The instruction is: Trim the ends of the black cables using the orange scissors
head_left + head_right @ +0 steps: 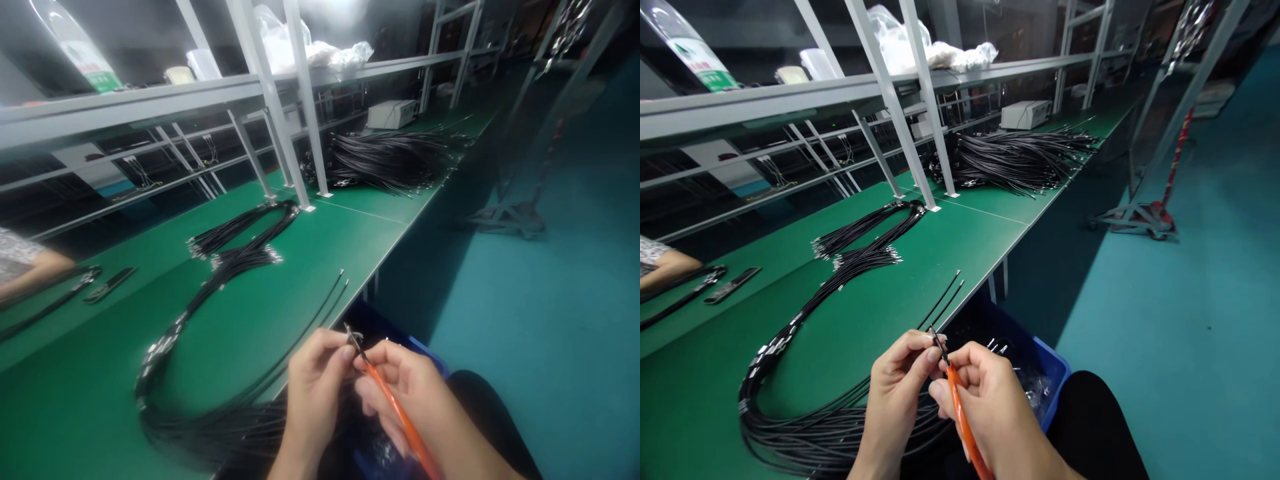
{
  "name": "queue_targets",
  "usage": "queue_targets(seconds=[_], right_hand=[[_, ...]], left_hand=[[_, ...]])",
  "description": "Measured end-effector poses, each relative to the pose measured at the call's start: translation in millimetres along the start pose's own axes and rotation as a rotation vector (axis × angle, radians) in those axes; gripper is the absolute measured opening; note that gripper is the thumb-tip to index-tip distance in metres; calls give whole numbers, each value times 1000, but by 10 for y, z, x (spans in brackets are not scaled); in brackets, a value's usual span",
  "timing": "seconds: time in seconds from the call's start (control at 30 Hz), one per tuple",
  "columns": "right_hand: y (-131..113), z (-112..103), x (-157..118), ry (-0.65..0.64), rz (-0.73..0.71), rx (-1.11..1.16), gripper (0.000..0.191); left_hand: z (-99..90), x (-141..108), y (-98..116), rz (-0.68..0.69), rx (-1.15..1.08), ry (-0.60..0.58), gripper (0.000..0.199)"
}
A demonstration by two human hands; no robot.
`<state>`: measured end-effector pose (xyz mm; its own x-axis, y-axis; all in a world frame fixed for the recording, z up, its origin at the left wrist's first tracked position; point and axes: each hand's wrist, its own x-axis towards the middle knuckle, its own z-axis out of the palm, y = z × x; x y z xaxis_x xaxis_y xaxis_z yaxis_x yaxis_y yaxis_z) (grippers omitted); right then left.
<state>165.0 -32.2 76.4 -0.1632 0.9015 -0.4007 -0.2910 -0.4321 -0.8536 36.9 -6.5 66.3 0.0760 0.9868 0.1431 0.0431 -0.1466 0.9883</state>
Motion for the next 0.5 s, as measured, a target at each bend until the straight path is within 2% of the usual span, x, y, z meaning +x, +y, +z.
queue_targets(seconds=[0.17,0.33,0.5], right_hand=[[25,-60,-24,-65,13,-24,23],[84,-144,-61,-103,-55,-19,25],[63,-101,-50,-41,-26,-82,17]], left_hand=[[-1,3,-15,6,12,-2,7],[1,10,-36,35,16,59,4],[-9,0,-84,62,84,57,5]])
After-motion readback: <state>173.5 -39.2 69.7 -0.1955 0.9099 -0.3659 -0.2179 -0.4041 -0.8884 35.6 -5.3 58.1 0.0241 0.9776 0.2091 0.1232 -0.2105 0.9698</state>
